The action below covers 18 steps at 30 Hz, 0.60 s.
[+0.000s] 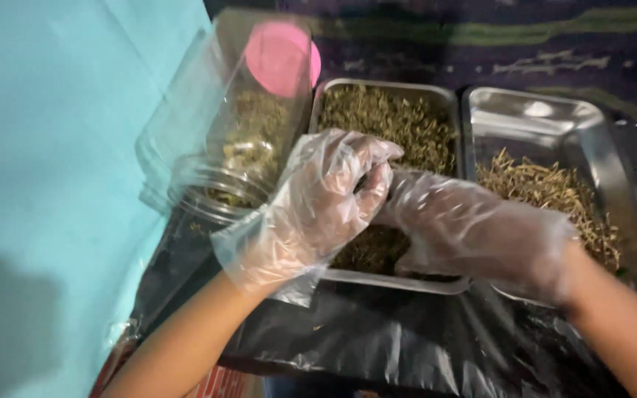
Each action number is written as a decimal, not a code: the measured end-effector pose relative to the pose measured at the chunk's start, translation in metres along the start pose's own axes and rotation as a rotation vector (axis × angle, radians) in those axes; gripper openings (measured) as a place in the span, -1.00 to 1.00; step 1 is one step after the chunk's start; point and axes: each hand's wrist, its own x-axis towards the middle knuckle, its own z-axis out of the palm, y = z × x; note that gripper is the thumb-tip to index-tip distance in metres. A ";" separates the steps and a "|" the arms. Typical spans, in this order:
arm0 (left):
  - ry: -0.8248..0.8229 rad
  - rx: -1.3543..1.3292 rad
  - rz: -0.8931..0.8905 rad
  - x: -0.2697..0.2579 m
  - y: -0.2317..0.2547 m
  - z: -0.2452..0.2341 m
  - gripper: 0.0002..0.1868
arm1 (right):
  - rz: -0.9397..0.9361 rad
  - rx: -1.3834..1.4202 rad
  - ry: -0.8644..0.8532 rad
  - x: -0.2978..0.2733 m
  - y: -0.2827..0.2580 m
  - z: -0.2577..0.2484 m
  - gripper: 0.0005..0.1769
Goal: Manually sorting dried tea leaves to remove stems and impurities using metal trays.
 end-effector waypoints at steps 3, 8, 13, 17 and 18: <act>0.018 -0.100 -0.100 0.003 0.004 0.010 -0.87 | 0.131 0.259 0.038 0.014 0.008 -0.004 -0.49; -0.029 -0.064 -0.061 0.010 0.012 0.009 -0.86 | 0.246 -0.011 -0.019 0.012 0.025 0.001 -0.42; -0.053 0.067 0.161 0.008 0.004 0.001 -0.83 | 0.376 0.006 0.018 0.000 0.005 0.014 -0.39; -0.091 0.102 0.188 0.014 -0.006 -0.005 -0.86 | 0.526 -0.004 0.041 -0.012 -0.007 0.031 -0.22; -0.093 0.099 0.190 0.012 -0.009 -0.005 -0.86 | 0.526 -0.002 0.039 -0.018 -0.010 0.033 -0.22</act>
